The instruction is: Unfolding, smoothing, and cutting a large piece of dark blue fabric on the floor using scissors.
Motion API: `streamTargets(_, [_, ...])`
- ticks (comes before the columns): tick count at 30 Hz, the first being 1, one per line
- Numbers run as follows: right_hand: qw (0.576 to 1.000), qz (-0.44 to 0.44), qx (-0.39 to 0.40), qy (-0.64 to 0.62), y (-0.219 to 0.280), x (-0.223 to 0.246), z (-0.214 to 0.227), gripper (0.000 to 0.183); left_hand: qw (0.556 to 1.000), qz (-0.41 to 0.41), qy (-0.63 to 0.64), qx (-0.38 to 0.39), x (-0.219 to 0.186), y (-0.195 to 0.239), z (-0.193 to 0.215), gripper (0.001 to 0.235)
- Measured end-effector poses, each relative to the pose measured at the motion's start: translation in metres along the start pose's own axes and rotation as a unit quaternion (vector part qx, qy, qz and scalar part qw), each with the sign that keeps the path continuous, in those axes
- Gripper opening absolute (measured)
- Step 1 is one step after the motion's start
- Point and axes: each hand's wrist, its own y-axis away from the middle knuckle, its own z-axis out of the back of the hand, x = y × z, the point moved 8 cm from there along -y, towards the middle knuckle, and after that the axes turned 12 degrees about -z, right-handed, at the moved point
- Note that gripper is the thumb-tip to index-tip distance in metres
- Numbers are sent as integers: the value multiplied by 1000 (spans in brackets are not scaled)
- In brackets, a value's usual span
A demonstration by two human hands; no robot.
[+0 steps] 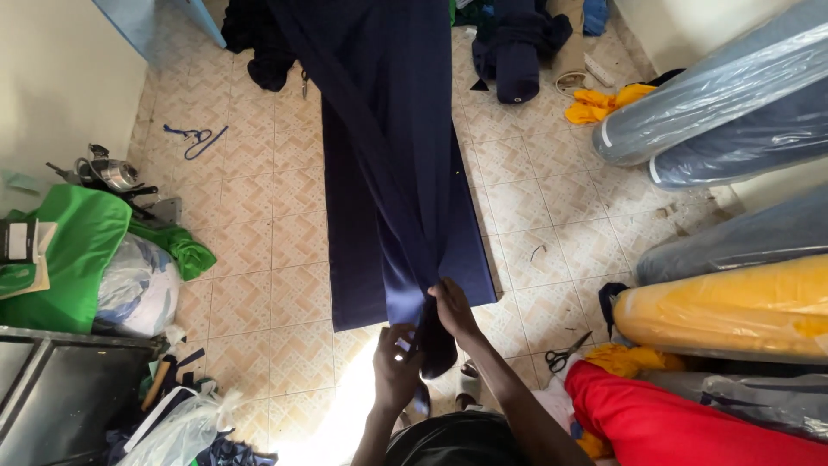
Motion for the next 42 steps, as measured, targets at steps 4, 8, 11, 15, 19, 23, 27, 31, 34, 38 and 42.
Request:
streamTargets(4, [998,45,-24,-27,2,29,11,22,994,105,-14,-13,21,26,27,12])
streamTargets(8, [999,39,31,-14,14,31,11,25,996,72,52,-3,29,33,37,8])
streamTargets(11, [996,71,50,19,8,-1,18,19,987,83,113,-72,26,30,53,16])
streamTargets(15, [990,-44,-59,-118,-10,-64,66,22,964,109,185,-156,21,23,81,22])
streamTargets(19, [989,21,-63,-130,-2,-79,126,13,965,84,200,-146,34,23,93,15])
streamTargets(23, [995,-1,-95,-2,21,-67,151,23,987,27,152,-45,17,12,82,11])
streamTargets(27, [997,77,18,20,28,-54,101,25,982,-119,132,63,-42,-9,42,18])
streamTargets(31, [972,156,171,27,75,33,21,34,936,-273,-145,171,-118,-41,18,30])
streamTargets(34, [975,48,211,57,102,81,1,23,879,-328,-167,305,-118,-51,2,46])
streamTargets(38, [970,80,178,148,85,76,28,13,917,-210,-114,319,-82,-64,11,5])
streamTargets(42, [962,137,59,229,61,63,60,18,952,-185,-81,230,-81,-67,17,17])
